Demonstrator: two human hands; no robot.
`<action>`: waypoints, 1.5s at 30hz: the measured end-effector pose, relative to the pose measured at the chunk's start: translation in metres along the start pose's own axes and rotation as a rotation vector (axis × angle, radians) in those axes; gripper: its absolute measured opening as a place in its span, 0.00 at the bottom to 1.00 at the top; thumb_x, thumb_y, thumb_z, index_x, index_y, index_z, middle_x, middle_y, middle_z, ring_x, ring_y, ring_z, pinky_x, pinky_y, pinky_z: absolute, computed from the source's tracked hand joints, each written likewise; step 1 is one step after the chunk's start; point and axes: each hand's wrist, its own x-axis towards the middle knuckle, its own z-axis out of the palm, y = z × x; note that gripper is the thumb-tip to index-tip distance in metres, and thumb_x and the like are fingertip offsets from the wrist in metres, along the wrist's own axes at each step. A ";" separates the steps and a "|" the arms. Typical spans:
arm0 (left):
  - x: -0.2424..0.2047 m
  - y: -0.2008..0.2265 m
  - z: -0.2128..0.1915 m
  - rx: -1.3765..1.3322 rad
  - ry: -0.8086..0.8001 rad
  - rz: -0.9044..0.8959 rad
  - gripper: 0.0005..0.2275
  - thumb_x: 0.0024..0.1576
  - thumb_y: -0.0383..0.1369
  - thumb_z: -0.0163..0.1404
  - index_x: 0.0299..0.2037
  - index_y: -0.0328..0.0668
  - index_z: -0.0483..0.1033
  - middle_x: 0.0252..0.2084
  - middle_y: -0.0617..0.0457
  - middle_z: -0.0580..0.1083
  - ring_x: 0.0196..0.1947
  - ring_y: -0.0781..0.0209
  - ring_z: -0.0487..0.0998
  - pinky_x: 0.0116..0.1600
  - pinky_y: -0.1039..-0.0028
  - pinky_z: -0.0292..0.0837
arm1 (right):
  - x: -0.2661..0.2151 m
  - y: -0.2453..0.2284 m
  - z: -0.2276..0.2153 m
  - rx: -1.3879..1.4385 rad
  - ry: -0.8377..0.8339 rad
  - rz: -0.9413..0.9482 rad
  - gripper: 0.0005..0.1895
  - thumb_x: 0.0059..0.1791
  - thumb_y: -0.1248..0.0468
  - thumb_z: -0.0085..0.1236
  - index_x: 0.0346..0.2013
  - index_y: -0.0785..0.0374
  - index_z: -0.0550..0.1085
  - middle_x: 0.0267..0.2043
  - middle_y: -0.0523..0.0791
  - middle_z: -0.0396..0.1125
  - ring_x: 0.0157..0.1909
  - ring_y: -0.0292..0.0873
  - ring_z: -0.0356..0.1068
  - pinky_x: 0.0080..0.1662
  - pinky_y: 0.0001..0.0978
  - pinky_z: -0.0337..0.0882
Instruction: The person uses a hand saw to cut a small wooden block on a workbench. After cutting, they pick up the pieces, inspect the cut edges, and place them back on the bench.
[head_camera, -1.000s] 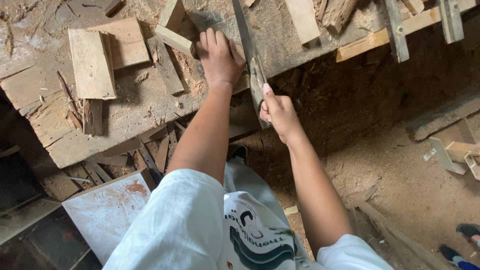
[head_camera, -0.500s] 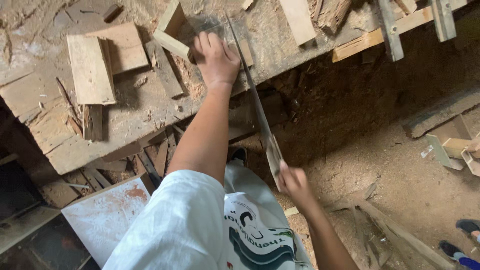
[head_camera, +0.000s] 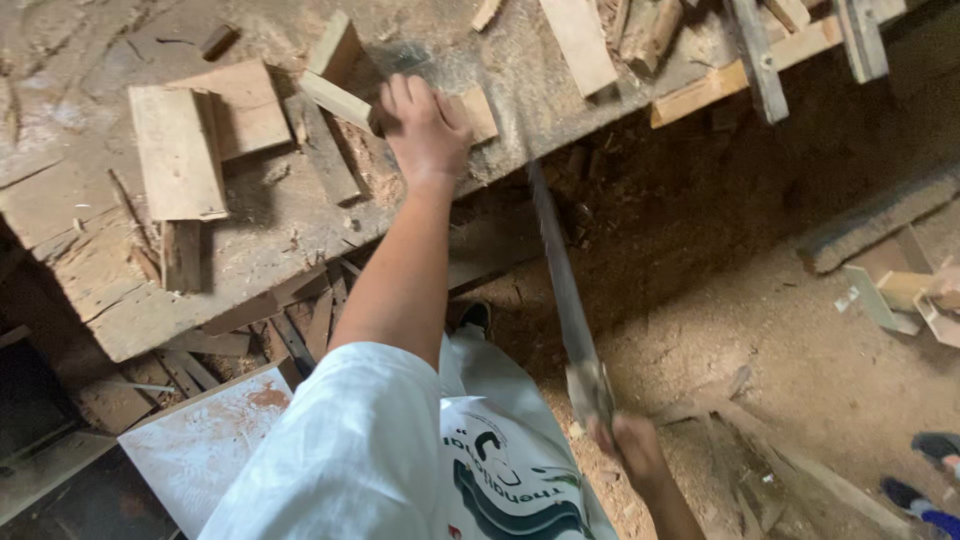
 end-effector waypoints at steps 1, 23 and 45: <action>-0.003 0.001 0.001 0.048 0.103 0.081 0.05 0.61 0.31 0.45 0.34 0.42 0.63 0.43 0.47 0.66 0.47 0.51 0.69 0.56 0.60 0.72 | 0.013 -0.014 0.003 -0.019 0.037 -0.007 0.30 0.52 0.40 0.40 0.26 0.59 0.77 0.15 0.38 0.62 0.16 0.34 0.57 0.19 0.28 0.57; 0.003 -0.008 0.011 0.105 0.072 0.115 0.04 0.60 0.31 0.46 0.40 0.40 0.67 0.46 0.45 0.67 0.48 0.51 0.67 0.59 0.59 0.64 | 0.290 -0.222 0.092 0.130 -0.119 -0.144 0.29 0.59 0.44 0.41 0.19 0.57 0.62 0.16 0.39 0.55 0.21 0.32 0.52 0.29 0.27 0.53; 0.004 -0.013 0.021 0.126 0.123 0.072 0.06 0.61 0.32 0.46 0.33 0.44 0.65 0.39 0.46 0.67 0.43 0.50 0.68 0.58 0.57 0.69 | 0.197 -0.151 0.077 -0.228 0.041 0.109 0.30 0.54 0.37 0.40 0.16 0.51 0.64 0.16 0.36 0.57 0.17 0.35 0.54 0.23 0.32 0.54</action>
